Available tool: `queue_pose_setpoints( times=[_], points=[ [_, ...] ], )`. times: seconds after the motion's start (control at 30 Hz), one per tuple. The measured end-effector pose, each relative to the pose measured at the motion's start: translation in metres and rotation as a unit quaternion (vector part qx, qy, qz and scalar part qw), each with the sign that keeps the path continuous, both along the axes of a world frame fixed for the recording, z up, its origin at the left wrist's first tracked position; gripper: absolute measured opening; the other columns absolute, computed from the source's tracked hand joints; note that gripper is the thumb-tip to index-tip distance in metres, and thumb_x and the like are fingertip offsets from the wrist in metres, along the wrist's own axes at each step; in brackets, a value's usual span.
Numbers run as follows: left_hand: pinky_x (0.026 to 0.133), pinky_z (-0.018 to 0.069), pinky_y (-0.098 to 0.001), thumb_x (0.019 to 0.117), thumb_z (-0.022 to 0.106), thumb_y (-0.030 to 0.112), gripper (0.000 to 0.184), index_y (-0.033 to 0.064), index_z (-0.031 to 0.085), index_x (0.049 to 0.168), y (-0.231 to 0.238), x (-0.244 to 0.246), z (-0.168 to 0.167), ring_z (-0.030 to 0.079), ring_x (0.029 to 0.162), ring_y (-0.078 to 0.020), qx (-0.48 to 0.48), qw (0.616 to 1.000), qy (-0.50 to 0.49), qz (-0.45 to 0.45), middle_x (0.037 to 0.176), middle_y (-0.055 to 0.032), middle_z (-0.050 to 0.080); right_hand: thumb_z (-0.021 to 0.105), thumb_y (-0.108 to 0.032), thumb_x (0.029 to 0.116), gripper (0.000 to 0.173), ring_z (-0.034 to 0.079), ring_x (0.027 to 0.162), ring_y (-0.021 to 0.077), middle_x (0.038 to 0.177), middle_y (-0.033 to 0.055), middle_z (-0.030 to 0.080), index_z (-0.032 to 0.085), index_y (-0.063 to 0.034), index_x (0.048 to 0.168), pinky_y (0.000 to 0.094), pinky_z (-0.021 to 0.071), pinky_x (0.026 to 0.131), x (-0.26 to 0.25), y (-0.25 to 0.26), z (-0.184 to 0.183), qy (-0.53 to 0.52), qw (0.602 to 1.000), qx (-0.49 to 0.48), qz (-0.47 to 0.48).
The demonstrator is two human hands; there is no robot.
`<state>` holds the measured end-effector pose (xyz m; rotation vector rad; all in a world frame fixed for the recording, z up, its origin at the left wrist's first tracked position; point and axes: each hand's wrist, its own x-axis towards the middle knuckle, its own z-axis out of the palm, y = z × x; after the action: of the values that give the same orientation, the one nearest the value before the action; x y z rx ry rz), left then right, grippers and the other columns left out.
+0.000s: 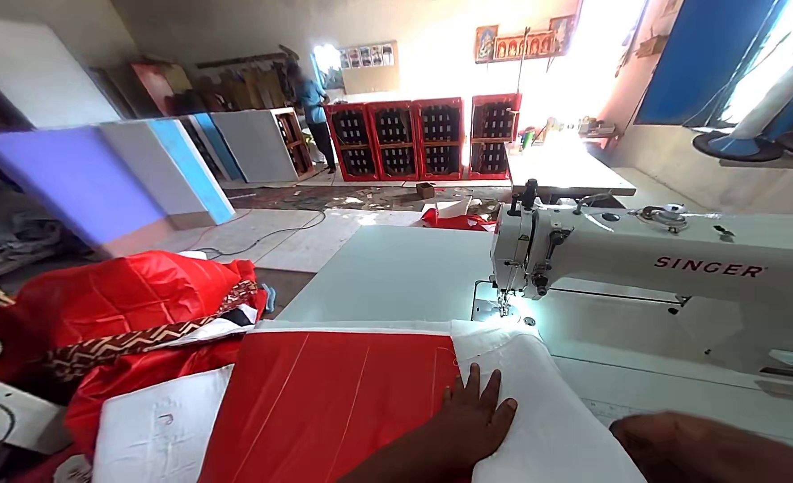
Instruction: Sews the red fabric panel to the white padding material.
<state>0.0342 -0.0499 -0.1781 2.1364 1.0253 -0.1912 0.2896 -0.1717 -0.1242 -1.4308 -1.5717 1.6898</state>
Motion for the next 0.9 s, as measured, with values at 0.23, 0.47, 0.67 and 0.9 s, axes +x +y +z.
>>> queue_pose_setpoints(
  times=[0.23, 0.47, 0.67, 0.9],
  points=[
    [0.123, -0.0012, -0.0653, 0.1116, 0.015, 0.047, 0.066, 0.0108, 0.01, 0.166, 0.005, 0.018, 0.002, -0.002, 0.157, -0.0471, 0.04, 0.995, 0.02, -0.087, 0.171, -0.023, 0.0, 0.011, -0.063, 0.1059, 0.071, 0.07, 0.094, 0.0209, 0.113, 0.0114, 0.067, 0.037, -0.0137, 0.151, 0.0384, 0.0587, 0.078, -0.002, 0.079, -0.055, -0.024, 0.972, -0.091, -0.218],
    [0.118, -0.0026, -0.0737, 0.1109, 0.019, 0.049, 0.061, 0.0258, 0.015, 0.167, 0.016, 0.047, -0.003, -0.007, 0.156, -0.0494, 0.017, 0.989, -0.032, -0.142, 0.173, -0.0167, 0.001, 0.062, 0.001, 0.0947, 0.087, 0.071, 0.089, 0.0258, 0.117, 0.0169, 0.063, 0.014, -0.0316, 0.159, 0.0404, 0.062, 0.072, -0.016, 0.081, -0.058, 0.152, 0.908, -0.075, -0.383],
    [0.118, 0.0003, -0.0749, 0.1102, 0.029, 0.049, 0.058, 0.0285, 0.027, 0.164, 0.013, 0.109, -0.014, -0.01, 0.155, -0.0515, -0.021, 0.978, -0.073, -0.192, 0.173, -0.0153, 0.0, 0.052, 0.012, 0.0891, 0.094, 0.07, 0.102, 0.0176, 0.146, 0.0126, 0.051, 0.013, -0.0324, 0.163, 0.0333, 0.0615, 0.077, 0.029, 0.046, -0.069, 0.085, 0.907, 0.006, -0.413],
    [0.122, 0.0286, -0.0533, 0.1129, 0.035, 0.029, 0.05, -0.0027, 0.047, 0.149, 0.053, 0.111, 0.001, 0.043, 0.145, -0.0376, -0.052, 0.955, -0.189, -0.221, 0.152, -0.0258, 0.048, 0.051, 0.012, 0.0916, 0.09, 0.071, 0.102, 0.0121, 0.146, 0.0077, 0.053, 0.016, -0.0319, 0.162, 0.0291, 0.0622, 0.078, 0.061, 0.038, -0.071, 0.067, 0.93, -0.026, -0.36]
  ],
)
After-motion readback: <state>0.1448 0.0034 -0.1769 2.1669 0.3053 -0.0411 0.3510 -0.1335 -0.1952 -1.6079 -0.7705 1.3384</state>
